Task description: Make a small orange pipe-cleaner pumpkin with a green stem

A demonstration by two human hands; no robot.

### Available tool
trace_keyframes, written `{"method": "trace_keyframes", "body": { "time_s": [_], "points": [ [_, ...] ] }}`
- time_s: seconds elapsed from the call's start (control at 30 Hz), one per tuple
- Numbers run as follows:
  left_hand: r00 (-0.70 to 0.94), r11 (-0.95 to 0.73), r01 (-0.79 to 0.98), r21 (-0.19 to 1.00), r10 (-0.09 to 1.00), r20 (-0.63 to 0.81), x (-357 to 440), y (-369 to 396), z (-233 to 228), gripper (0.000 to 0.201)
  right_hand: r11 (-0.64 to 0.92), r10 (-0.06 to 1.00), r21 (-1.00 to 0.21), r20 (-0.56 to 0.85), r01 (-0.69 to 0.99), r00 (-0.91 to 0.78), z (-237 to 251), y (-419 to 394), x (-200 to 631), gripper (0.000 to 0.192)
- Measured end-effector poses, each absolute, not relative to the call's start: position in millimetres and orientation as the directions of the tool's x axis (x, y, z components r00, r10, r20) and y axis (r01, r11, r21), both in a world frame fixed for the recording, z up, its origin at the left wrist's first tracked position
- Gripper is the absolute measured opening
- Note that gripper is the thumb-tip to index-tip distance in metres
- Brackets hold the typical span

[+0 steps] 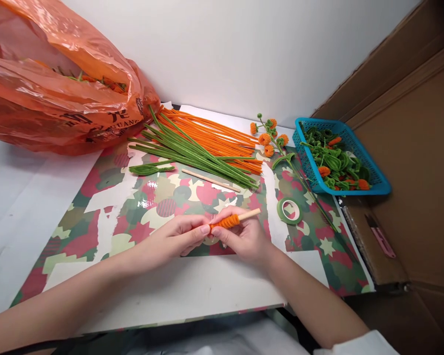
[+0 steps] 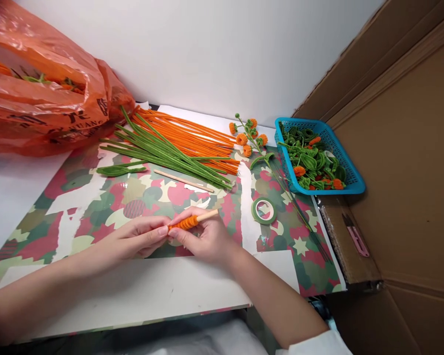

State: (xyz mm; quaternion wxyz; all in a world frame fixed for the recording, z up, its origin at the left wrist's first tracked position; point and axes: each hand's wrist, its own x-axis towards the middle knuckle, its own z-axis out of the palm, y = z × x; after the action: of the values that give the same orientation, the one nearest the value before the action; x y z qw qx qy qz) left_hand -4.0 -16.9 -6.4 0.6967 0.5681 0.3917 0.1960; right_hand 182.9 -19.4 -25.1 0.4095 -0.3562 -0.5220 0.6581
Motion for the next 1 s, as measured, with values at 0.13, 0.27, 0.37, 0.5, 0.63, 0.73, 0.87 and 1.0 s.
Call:
{"method": "trace_keyframes", "body": {
  "time_s": [0.13, 0.27, 0.37, 0.5, 0.63, 0.73, 0.87, 1.0],
  "points": [
    [0.703, 0.436, 0.1, 0.894, 0.606, -0.373, -6.7, -14.4, -9.3, 0.036, -0.093, 0.898, -0.984, -0.017, -0.153, -0.44, -26.2, -22.5, 183.9, 0.01],
    [0.618, 0.256, 0.197, 0.947, 0.718, -0.322, -6.1, -15.4, -6.0, 0.033, -0.18, 0.927, -0.969, -0.111, -0.166, -0.358, -26.9, -23.3, 180.8, 0.021],
    [0.523, -0.125, 0.417, 0.9, 0.843, -0.126, -5.4, -17.6, -6.6, 0.023, -0.29, 0.926, -0.932, -0.217, -0.216, -0.308, -30.1, -21.5, 176.8, 0.031],
    [0.423, -0.427, 0.615, 0.663, 0.888, 0.179, -4.8, -21.3, -17.5, 0.021, -0.364, 0.917, -0.883, -0.285, -0.296, -0.278, -34.1, -19.7, 171.6, 0.036],
    [0.418, -0.466, 0.629, 0.622, 0.878, 0.235, -2.3, -23.7, -23.9, 0.019, -0.376, 0.919, -0.873, -0.307, -0.31, -0.249, -32.8, -20.8, 168.3, 0.036],
    [0.434, -0.426, 0.608, 0.67, 0.885, 0.169, 0.6, -24.2, -21.4, 0.023, -0.367, 0.921, -0.883, -0.3, -0.292, -0.248, -31.3, -21.8, 167.7, 0.036],
    [0.447, -0.317, 0.533, 0.785, 0.893, 0.058, 3.1, -24.1, -15.5, 0.031, -0.351, 0.923, -0.892, -0.278, -0.285, -0.267, -31.9, -21.9, 168.8, 0.036],
    [0.446, -0.205, 0.462, 0.863, 0.895, -0.026, 2.8, -23.6, -12.0, 0.035, -0.301, 0.932, -0.913, -0.221, -0.275, -0.287, -33.6, -22.2, 170.2, 0.033]
  ]
}}
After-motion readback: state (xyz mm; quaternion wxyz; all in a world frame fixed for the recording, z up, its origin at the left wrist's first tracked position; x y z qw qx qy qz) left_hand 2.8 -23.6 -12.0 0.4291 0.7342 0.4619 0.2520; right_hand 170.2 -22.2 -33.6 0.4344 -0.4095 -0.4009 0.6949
